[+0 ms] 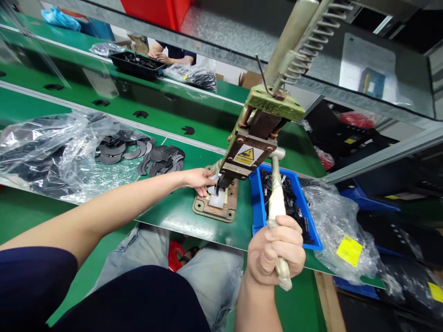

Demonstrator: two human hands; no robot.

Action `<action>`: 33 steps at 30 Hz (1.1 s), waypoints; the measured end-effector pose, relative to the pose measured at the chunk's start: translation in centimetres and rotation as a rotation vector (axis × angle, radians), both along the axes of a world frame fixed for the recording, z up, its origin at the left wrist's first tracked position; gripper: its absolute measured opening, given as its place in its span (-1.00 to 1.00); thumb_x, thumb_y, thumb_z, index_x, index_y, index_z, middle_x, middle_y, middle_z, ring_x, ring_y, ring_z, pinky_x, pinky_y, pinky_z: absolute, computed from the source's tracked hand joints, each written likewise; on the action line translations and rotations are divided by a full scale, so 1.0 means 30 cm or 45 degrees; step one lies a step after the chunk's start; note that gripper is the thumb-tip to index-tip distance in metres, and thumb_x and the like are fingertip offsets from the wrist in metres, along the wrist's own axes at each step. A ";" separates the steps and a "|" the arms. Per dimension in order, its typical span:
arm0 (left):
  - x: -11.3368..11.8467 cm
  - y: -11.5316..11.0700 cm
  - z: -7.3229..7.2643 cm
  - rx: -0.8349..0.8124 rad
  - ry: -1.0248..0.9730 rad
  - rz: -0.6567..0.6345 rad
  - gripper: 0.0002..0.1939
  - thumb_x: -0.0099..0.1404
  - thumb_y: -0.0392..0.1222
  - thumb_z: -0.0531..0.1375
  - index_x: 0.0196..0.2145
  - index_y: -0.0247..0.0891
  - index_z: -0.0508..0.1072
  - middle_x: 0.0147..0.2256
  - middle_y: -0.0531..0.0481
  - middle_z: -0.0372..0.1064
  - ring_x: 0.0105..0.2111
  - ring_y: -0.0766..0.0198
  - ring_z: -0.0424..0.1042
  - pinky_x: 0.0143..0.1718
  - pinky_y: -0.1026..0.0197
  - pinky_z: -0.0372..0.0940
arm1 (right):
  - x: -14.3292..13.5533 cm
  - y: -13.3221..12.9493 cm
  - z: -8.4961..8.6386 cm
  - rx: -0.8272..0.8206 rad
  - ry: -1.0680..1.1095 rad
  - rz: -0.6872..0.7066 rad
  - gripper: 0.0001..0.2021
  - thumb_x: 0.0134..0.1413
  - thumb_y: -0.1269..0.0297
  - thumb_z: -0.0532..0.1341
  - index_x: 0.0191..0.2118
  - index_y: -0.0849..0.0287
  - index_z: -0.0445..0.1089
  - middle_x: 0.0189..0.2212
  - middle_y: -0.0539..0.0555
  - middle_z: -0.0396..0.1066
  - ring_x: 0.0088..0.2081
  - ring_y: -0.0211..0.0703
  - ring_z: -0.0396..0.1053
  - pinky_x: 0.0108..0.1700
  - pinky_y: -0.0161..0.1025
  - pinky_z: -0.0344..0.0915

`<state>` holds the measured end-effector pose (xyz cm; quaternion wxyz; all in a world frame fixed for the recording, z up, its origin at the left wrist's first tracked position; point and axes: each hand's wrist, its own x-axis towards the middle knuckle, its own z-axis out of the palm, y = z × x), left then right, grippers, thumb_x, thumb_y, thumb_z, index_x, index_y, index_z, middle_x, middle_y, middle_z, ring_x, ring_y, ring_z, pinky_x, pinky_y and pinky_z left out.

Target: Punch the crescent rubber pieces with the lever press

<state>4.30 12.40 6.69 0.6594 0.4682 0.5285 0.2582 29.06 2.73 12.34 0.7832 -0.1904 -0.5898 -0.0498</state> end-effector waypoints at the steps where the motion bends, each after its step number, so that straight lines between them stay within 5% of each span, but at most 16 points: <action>1: -0.007 -0.001 0.000 -0.007 -0.050 -0.008 -0.70 0.24 -0.17 0.48 -0.18 -0.28 0.49 -0.49 -0.06 0.54 -0.63 0.14 0.57 -0.61 0.31 0.43 | 0.003 -0.002 0.000 -0.018 -0.014 -0.007 -0.45 0.15 0.03 0.35 -0.56 0.14 -0.02 -0.64 -0.12 0.01 -0.55 -0.36 0.10 -0.14 -0.08 0.37; 6: -0.059 -0.008 -0.015 0.047 -0.215 -0.036 -0.65 0.30 -0.08 0.46 -0.10 -0.26 0.45 -0.42 -0.06 0.56 -0.50 0.10 0.66 -0.54 0.33 0.48 | 0.014 -0.008 -0.005 -0.054 -0.050 -0.036 -0.48 0.17 0.03 0.32 -0.55 0.13 -0.01 -0.63 -0.12 0.02 -0.55 -0.33 0.09 -0.15 -0.01 0.39; 12: -0.064 -0.006 -0.023 0.112 -0.107 -0.150 -0.58 0.34 -0.01 0.42 0.00 -0.28 0.42 -0.42 -0.05 0.55 -0.45 0.08 0.68 -0.50 0.31 0.52 | 0.001 -0.008 0.000 0.004 -0.059 0.031 -0.51 0.23 0.10 0.32 -0.53 0.12 0.03 -0.59 -0.12 0.02 -0.51 -0.35 0.10 -0.12 -0.08 0.34; 22: -0.034 -0.007 0.015 0.034 0.102 -0.105 -0.53 0.43 -0.10 0.34 0.20 -0.28 0.38 -0.47 0.02 0.54 -0.56 0.23 0.60 -0.51 0.36 0.47 | -0.009 -0.019 0.008 -0.019 -0.056 -0.004 -0.55 0.25 0.11 0.29 -0.51 0.10 0.05 -0.59 -0.12 -0.01 -0.52 -0.32 0.07 -0.13 -0.07 0.32; 33: -0.016 -0.013 0.005 -0.135 0.110 -0.022 -0.63 0.43 -0.02 0.32 0.04 -0.34 0.45 -0.57 -0.06 0.50 -0.59 0.14 0.59 -0.52 0.27 0.48 | -0.026 -0.017 0.015 -0.048 -0.052 -0.053 -0.56 0.25 0.09 0.27 -0.50 0.11 0.03 -0.60 -0.11 -0.03 -0.53 -0.29 0.04 -0.13 -0.05 0.30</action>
